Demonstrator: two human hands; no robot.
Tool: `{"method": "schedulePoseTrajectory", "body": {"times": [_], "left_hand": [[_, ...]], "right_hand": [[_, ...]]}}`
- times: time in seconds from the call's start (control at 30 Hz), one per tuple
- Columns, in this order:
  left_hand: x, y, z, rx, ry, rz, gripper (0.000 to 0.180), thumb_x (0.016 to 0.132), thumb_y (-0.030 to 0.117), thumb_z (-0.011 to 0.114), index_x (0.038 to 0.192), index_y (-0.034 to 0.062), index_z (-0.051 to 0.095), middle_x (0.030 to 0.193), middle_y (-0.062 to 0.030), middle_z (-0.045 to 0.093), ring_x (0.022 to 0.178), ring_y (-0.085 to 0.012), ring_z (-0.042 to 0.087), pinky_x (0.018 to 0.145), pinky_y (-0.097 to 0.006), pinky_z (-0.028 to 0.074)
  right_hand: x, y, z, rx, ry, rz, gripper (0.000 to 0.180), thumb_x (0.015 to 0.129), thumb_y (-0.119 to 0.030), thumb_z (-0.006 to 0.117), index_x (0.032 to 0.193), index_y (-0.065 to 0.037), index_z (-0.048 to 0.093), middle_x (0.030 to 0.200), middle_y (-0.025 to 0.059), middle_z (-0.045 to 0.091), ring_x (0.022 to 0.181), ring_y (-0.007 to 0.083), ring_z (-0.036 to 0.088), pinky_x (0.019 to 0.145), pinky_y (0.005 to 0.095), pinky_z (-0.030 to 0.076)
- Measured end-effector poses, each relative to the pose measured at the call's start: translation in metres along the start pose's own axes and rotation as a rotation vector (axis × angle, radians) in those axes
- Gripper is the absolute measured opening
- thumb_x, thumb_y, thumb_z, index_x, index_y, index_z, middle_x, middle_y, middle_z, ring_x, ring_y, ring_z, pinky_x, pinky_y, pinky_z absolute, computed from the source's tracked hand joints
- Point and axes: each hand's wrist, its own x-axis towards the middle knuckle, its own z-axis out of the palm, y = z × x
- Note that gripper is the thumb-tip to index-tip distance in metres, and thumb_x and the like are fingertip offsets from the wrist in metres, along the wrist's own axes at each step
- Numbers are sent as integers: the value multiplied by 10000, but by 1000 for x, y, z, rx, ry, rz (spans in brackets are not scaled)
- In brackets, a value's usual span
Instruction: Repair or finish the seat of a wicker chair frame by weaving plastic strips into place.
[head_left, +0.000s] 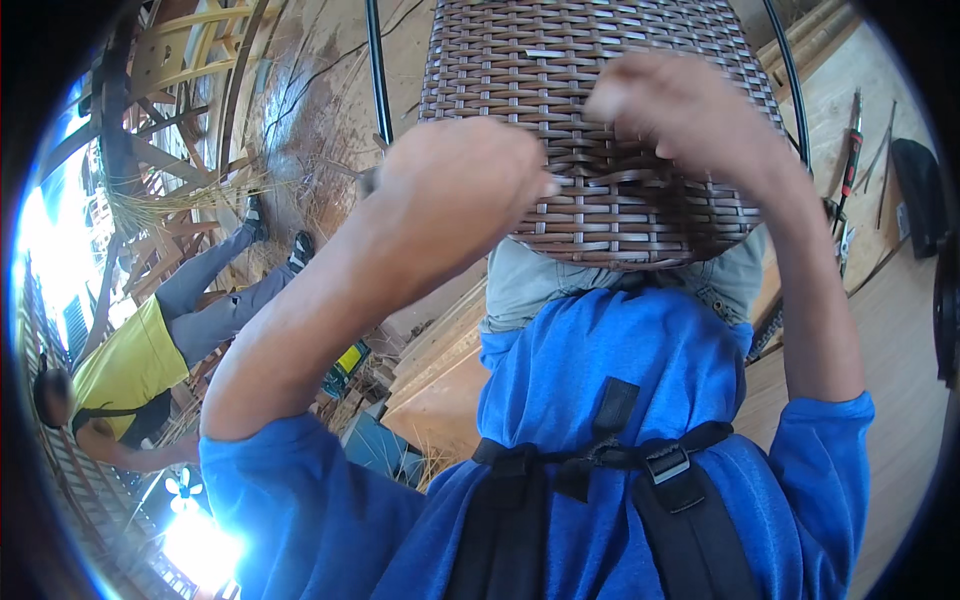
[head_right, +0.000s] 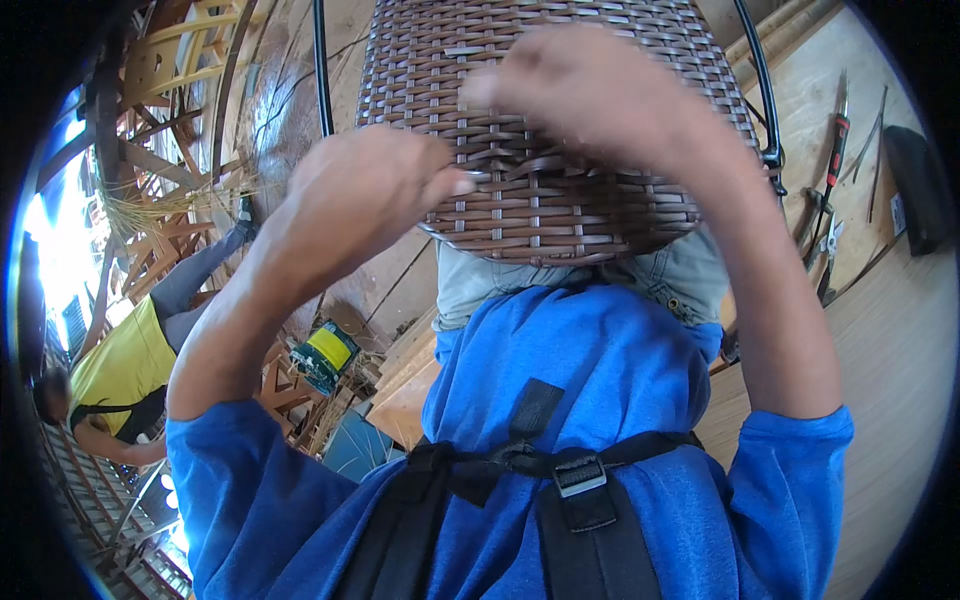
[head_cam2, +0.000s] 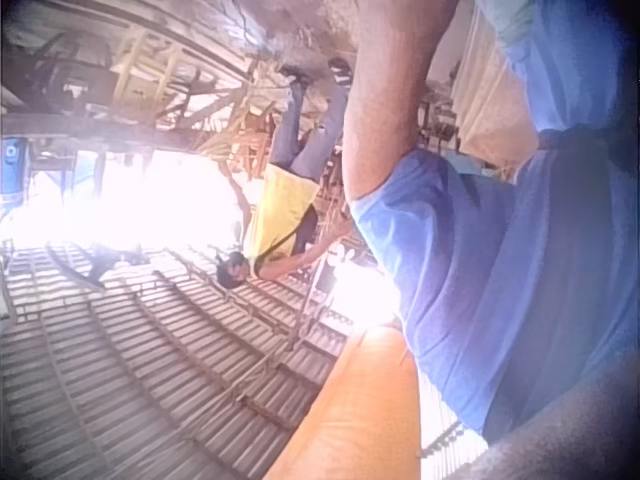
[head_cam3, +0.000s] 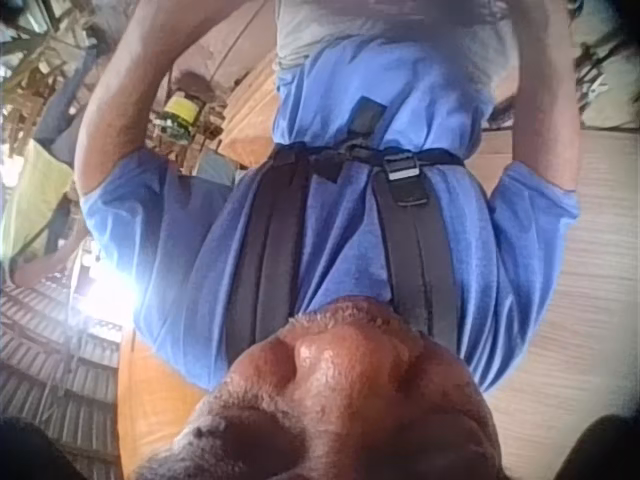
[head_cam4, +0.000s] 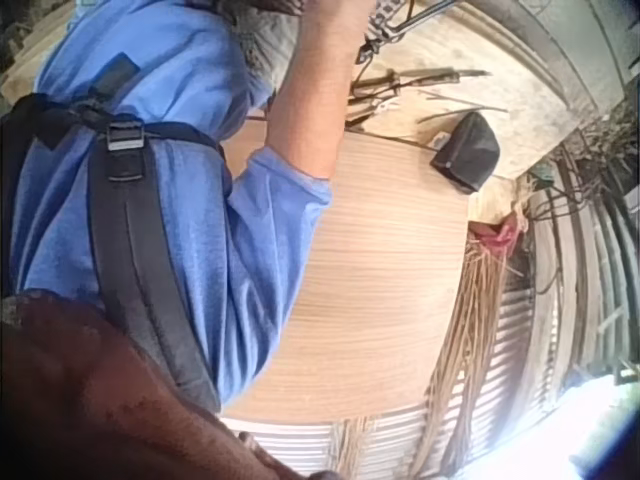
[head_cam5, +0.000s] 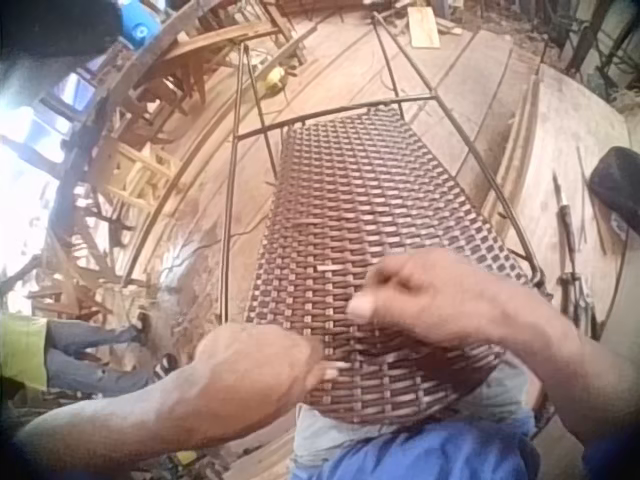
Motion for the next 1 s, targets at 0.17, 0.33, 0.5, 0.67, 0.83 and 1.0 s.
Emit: {"method": "schedulePoseTrajectory", "body": {"times": [0.17, 0.33, 0.5, 0.67, 0.83, 1.0], "left_hand": [[-59, -29, -49, 209, -47, -357, 326, 874, 338, 549, 732, 46, 562, 643, -146, 551, 610, -326, 563, 543, -418, 406], [-69, 10, -80, 84, 146, -328, 311, 878, 315, 554, 745, 34, 550, 654, -168, 543, 600, -318, 566, 536, -407, 407], [-55, -10, -19, 305, 70, -219, 104, 825, 147, 549, 808, 51, 584, 740, -133, 629, 709, -262, 651, 591, -375, 510], [-42, -5, 1, 284, 30, -162, 124, 754, 58, 544, 857, 26, 604, 849, -141, 636, 743, -288, 654, 603, -367, 520], [-35, 3, -3, 360, 29, -124, 79, 719, 66, 561, 756, 53, 630, 751, -120, 637, 746, -257, 660, 591, -335, 512], [-29, 15, -2, 377, 68, -12, 70, 711, 75, 565, 719, 65, 633, 707, -108, 633, 703, -245, 655, 579, -327, 508]], "right_hand": [[20, 13, -12, 164, 45, 116, 364, 911, -369, 492, 887, -20, 595, 726, 53, 545, 664, 121, 567, 512, 260, 451], [14, -48, 38, 185, -364, -366, 463, 937, -398, 413, 807, 6, 598, 616, 114, 511, 578, 244, 460, 592, 378, 423], [-15, -9, 31, -227, -88, -155, 248, 875, -254, 546, 816, -22, 611, 699, 189, 582, 655, 351, 569, 594, 420, 445], [-31, -7, 42, -316, 104, -245, 144, 829, -168, 561, 798, -32, 596, 698, 187, 602, 673, 368, 600, 612, 449, 475], [-33, 3, 44, -393, 147, -383, 87, 779, -122, 569, 753, -39, 575, 664, 150, 589, 671, 339, 600, 615, 426, 484], [-44, -1, 48, -467, 126, -437, 35, 737, -82, 568, 732, -48, 572, 630, 122, 561, 669, 311, 591, 623, 399, 498]]}}
